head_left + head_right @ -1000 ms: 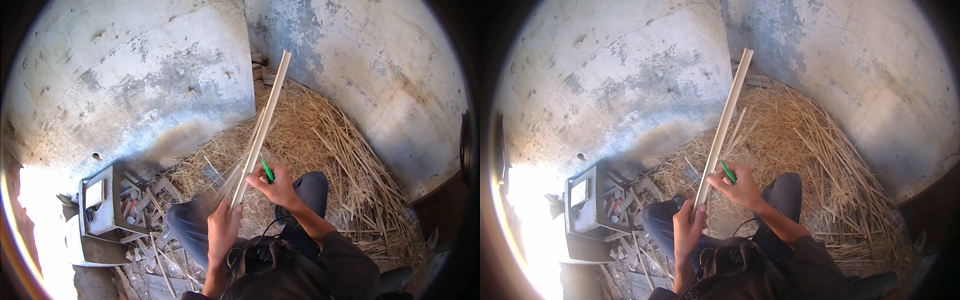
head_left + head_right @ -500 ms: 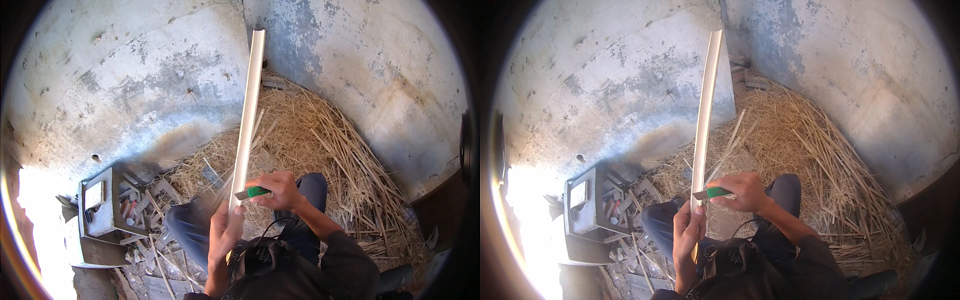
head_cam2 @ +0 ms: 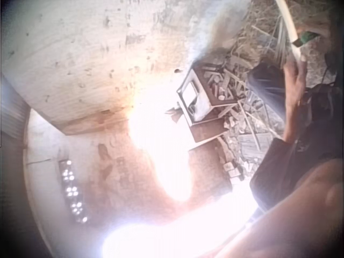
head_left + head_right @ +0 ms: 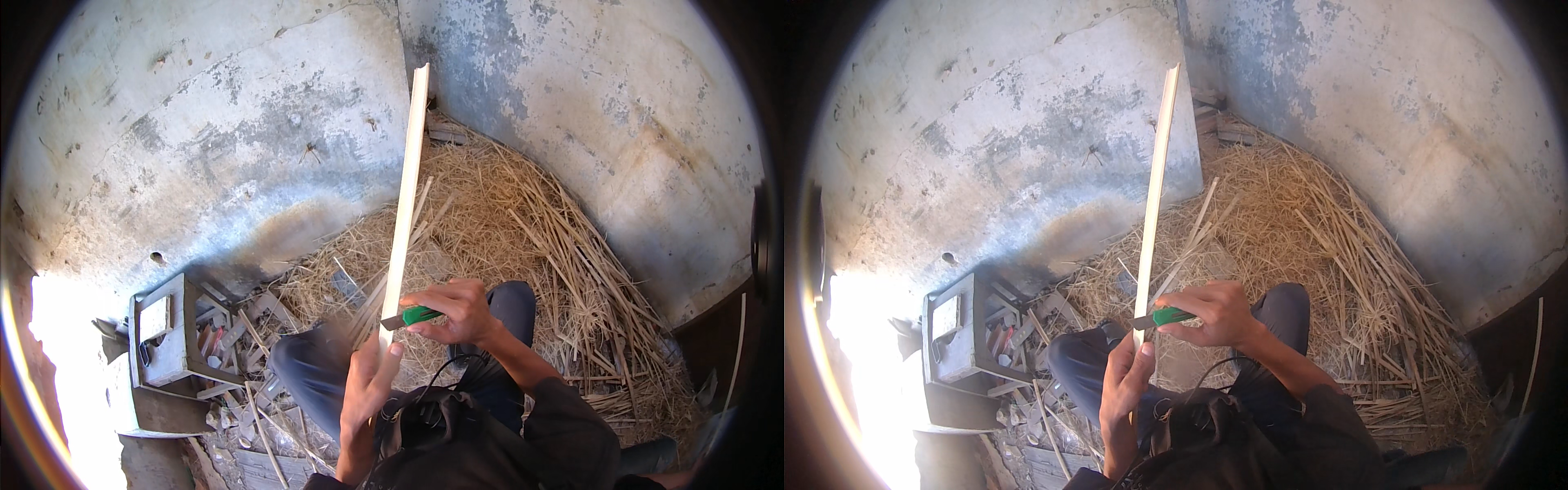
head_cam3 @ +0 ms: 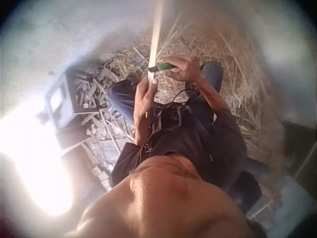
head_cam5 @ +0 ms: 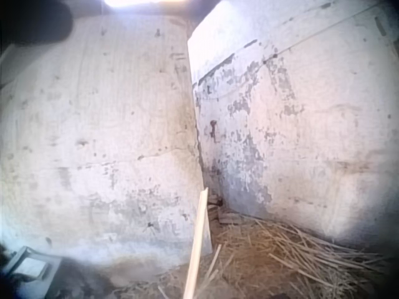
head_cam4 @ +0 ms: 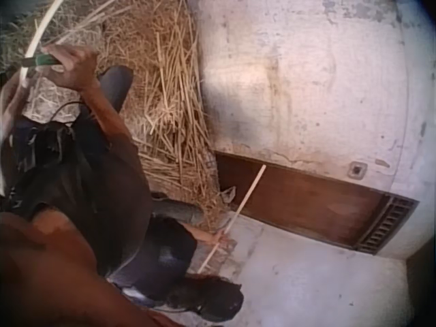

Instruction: The person sits on a straw-covered floor and uses a green utility knife to split a long piece of bamboo into thin strips. They hold the bamboo vertically and repeatedly score and peel the material to create narrow slivers.

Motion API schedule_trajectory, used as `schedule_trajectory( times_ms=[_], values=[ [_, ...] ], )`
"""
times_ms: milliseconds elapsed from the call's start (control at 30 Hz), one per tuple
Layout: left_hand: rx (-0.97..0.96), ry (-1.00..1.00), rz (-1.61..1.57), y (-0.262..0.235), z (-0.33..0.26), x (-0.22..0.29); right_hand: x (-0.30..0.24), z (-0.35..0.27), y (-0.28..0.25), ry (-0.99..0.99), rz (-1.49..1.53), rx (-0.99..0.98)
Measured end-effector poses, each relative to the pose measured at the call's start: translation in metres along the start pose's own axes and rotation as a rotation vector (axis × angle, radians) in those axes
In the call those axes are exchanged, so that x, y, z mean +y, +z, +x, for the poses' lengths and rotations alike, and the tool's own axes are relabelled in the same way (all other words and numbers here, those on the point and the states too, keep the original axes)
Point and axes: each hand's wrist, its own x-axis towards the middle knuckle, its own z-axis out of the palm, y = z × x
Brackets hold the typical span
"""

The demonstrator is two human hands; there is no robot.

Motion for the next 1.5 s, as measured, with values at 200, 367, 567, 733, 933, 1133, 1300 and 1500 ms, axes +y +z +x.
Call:
schedule_trajectory(
  times_ms=[200, 367, 567, 733, 933, 1133, 1300, 1500],
  values=[
    [0.003, 0.052, -0.037, 0.004, 0.001, -0.005, -0.003, 0.003, -0.003, 0.024, -0.011, -0.005],
    [-0.001, -0.008, 0.066, -0.003, -0.003, -0.002, -0.004, 0.003, -0.008, 0.025, -0.044, -0.039],
    [0.006, -0.018, 0.084, -0.007, -0.007, -0.007, 0.002, 0.001, -0.004, -0.004, -0.062, -0.024],
    [-0.056, -0.066, 0.069, -0.008, -0.018, -0.003, 0.028, -0.001, -0.004, 0.144, 0.006, 0.127],
    [-0.118, -0.214, 0.042, -0.010, -0.046, -0.027, 0.073, 0.001, -0.033, 0.324, -0.064, 0.140],
    [-0.161, -0.311, -0.018, -0.021, -0.057, -0.043, 0.108, -0.003, -0.028, 0.323, -0.118, 0.165],
    [-0.197, -0.377, -0.053, -0.024, -0.072, -0.042, 0.129, 0.019, -0.053, 0.545, -0.201, 0.149],
    [-0.237, -0.420, -0.096, -0.032, -0.072, -0.065, 0.151, 0.020, -0.056, 0.629, -0.218, 0.183]
  ],
)
